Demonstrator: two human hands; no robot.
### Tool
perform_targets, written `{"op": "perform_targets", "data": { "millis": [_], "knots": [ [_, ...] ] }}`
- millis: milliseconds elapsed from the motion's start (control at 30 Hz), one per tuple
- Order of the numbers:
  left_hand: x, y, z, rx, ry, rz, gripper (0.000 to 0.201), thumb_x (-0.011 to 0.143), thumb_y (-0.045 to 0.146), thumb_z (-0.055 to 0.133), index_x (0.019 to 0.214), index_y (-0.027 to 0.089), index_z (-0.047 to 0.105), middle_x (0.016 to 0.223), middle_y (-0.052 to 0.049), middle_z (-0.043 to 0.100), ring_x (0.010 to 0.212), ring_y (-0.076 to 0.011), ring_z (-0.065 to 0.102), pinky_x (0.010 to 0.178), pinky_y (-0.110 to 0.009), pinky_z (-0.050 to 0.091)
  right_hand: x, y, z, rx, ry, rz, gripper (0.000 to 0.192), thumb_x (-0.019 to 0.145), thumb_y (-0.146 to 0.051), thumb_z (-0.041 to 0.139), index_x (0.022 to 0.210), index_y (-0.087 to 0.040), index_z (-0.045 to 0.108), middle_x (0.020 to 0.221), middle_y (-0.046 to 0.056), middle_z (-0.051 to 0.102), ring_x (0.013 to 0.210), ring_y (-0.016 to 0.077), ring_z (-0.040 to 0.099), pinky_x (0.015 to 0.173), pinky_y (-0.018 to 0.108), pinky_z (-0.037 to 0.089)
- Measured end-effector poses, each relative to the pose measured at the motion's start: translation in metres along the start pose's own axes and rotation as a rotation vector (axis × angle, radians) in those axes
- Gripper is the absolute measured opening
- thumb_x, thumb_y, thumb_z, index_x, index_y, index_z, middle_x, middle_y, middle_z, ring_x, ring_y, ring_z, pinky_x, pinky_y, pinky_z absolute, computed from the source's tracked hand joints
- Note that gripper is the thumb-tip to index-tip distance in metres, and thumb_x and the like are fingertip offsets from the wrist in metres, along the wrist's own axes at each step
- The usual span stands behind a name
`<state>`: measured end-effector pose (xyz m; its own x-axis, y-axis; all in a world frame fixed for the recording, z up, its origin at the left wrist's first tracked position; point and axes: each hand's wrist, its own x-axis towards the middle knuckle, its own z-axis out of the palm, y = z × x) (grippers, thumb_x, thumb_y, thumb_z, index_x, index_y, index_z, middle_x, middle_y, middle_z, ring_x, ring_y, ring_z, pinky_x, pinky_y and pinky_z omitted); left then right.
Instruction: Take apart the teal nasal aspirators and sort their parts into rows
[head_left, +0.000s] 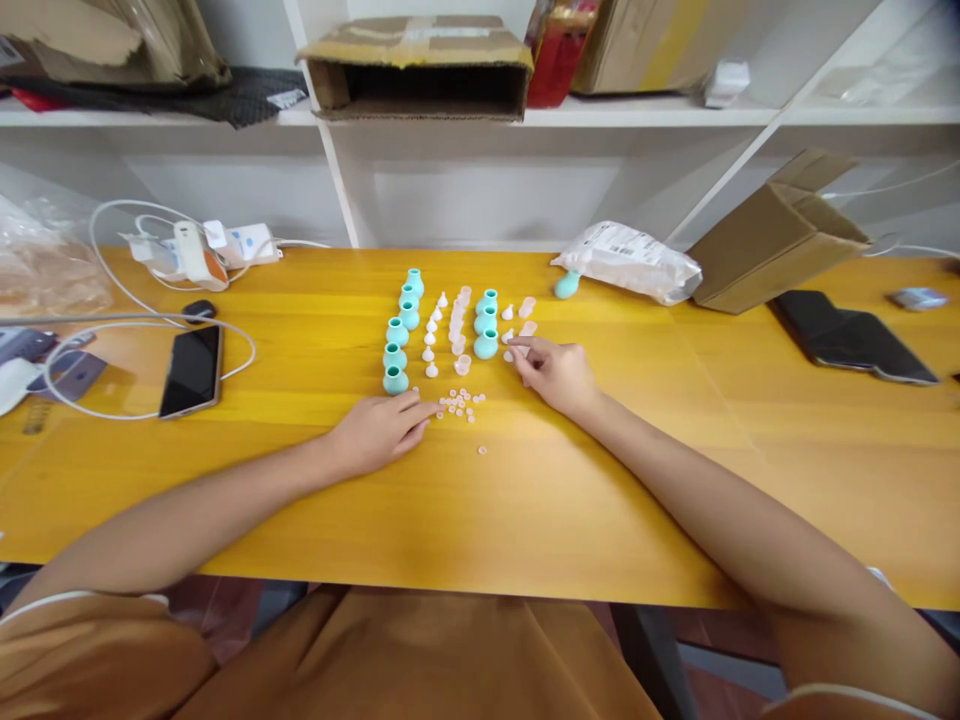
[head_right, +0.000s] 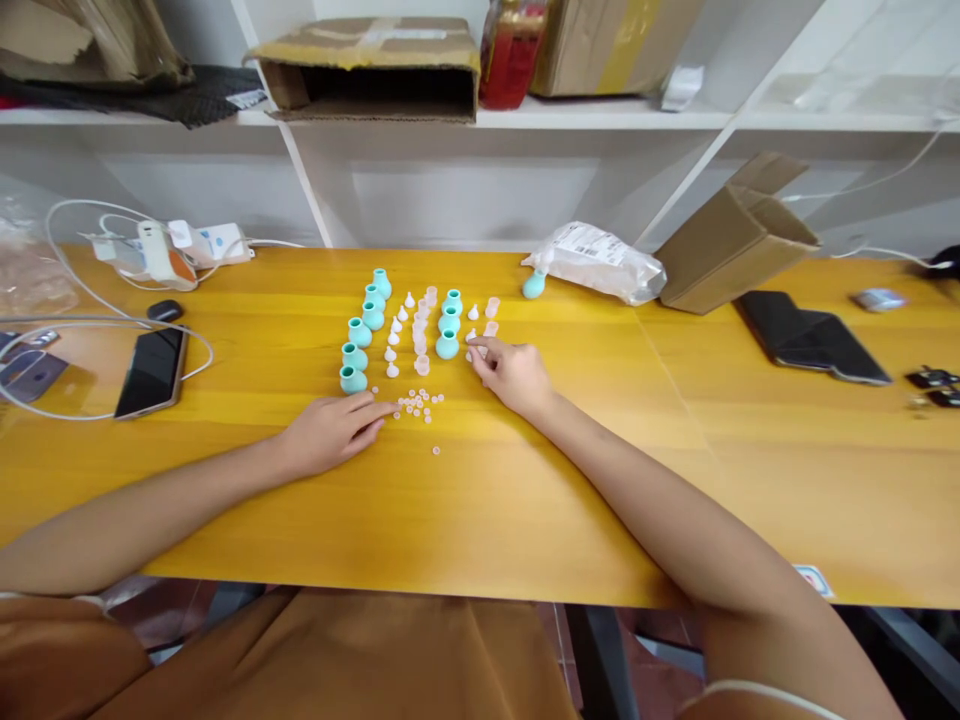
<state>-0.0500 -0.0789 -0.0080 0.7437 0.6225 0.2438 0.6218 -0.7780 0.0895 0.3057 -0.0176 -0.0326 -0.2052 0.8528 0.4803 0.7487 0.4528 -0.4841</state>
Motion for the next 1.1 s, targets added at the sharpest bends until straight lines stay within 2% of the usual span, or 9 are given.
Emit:
{"op": "perform_targets", "data": {
  "millis": [167, 367, 500, 633, 733, 800, 867, 967, 1100],
  "knots": [
    [0.001, -0.003, -0.001, -0.018, 0.029, 0.049, 0.038, 0.121, 0.035, 0.044, 0.14, 0.023, 0.075, 0.105, -0.006, 0.075, 0.081, -0.0176, 0.072, 0.072, -0.028, 0.055, 0.002, -0.001, -0.002, 0.07, -0.013, 0.014, 0.041, 0.11, -0.051, 0.062, 0.115, -0.019, 0.087, 0.058, 0.001, 0.074, 0.05, 0.0188, 0.068, 0.063, 0.032, 0.054],
    [0.004, -0.003, -0.005, -0.185, 0.014, 0.029, 0.029, 0.119, 0.035, 0.051, 0.116, 0.021, 0.076, 0.104, -0.004, 0.074, 0.08, -0.0159, 0.07, 0.075, -0.028, 0.054, -0.001, -0.008, -0.004, 0.179, 0.052, 0.016, 0.051, 0.11, -0.066, 0.062, 0.106, -0.02, 0.084, 0.06, 0.002, 0.075, 0.053, 0.0184, 0.068, 0.063, 0.032, 0.055],
    [0.005, -0.002, -0.007, -0.301, 0.001, 0.02, 0.018, 0.115, 0.032, 0.06, 0.112, 0.021, 0.074, 0.108, -0.005, 0.075, 0.09, -0.0179, 0.073, 0.082, -0.029, 0.055, -0.005, -0.016, -0.006, 0.284, 0.055, 0.015, 0.054, 0.108, -0.074, 0.062, 0.1, -0.023, 0.079, 0.061, 0.001, 0.073, 0.049, 0.0161, 0.064, 0.055, 0.031, 0.054],
    [0.007, -0.002, -0.01, -0.438, -0.008, 0.066, 0.013, 0.113, 0.028, 0.062, 0.106, 0.021, 0.071, 0.107, -0.005, 0.075, 0.09, -0.0171, 0.072, 0.09, -0.031, 0.057, -0.007, -0.033, -0.006, 0.602, -0.063, 0.14, 0.055, 0.099, -0.077, 0.073, 0.093, -0.022, 0.075, 0.063, 0.0, 0.072, 0.045, 0.0138, 0.061, 0.046, 0.028, 0.052],
    [0.008, 0.0, -0.013, -0.556, -0.055, 0.077, 0.012, 0.111, 0.026, 0.063, 0.103, 0.021, 0.07, 0.102, -0.004, 0.075, 0.079, -0.014, 0.066, 0.081, -0.028, 0.055, -0.011, -0.053, -0.004, 0.878, -0.204, 0.262, 0.051, 0.093, -0.071, 0.085, 0.095, -0.021, 0.076, 0.069, 0.001, 0.076, 0.048, 0.0134, 0.064, 0.045, 0.027, 0.056],
    [0.008, 0.002, -0.014, -0.648, -0.084, 0.039, 0.01, 0.109, 0.026, 0.066, 0.103, 0.021, 0.071, 0.097, -0.002, 0.074, 0.072, -0.0122, 0.062, 0.072, -0.026, 0.052, -0.015, -0.065, -0.002, 0.986, -0.274, 0.306, 0.048, 0.091, -0.066, 0.089, 0.099, -0.02, 0.076, 0.079, 0.004, 0.081, 0.054, 0.0139, 0.068, 0.048, 0.027, 0.06],
    [0.009, 0.005, -0.014, -0.746, -0.083, -0.034, 0.01, 0.107, 0.028, 0.069, 0.101, 0.02, 0.071, 0.097, -0.002, 0.075, 0.07, -0.0114, 0.062, 0.069, -0.024, 0.05, -0.019, -0.073, 0.002, 1.054, -0.346, 0.338, 0.048, 0.089, -0.063, 0.093, 0.101, -0.02, 0.077, 0.079, 0.003, 0.081, 0.059, 0.0145, 0.071, 0.051, 0.027, 0.064],
    [0.01, 0.01, -0.013, -0.906, -0.041, -0.179, 0.016, 0.103, 0.033, 0.076, 0.096, 0.019, 0.071, 0.097, -0.003, 0.077, 0.077, -0.0129, 0.067, 0.073, -0.025, 0.054, -0.023, -0.078, 0.007, 1.087, -0.423, 0.364, 0.047, 0.085, -0.059, 0.097, 0.1, -0.019, 0.078, 0.076, 0.002, 0.079, 0.063, 0.0143, 0.072, 0.053, 0.026, 0.065],
    [0.011, 0.016, -0.011, -1.059, 0.016, -0.331, 0.021, 0.099, 0.037, 0.082, 0.104, 0.018, 0.076, 0.093, -0.003, 0.078, 0.078, -0.0144, 0.069, 0.075, -0.027, 0.057, -0.026, -0.078, 0.008, 1.075, -0.434, 0.368, 0.044, 0.082, -0.055, 0.1, 0.095, -0.019, 0.08, 0.086, 0.006, 0.083, 0.066, 0.0146, 0.074, 0.052, 0.024, 0.062]
  ]
}}
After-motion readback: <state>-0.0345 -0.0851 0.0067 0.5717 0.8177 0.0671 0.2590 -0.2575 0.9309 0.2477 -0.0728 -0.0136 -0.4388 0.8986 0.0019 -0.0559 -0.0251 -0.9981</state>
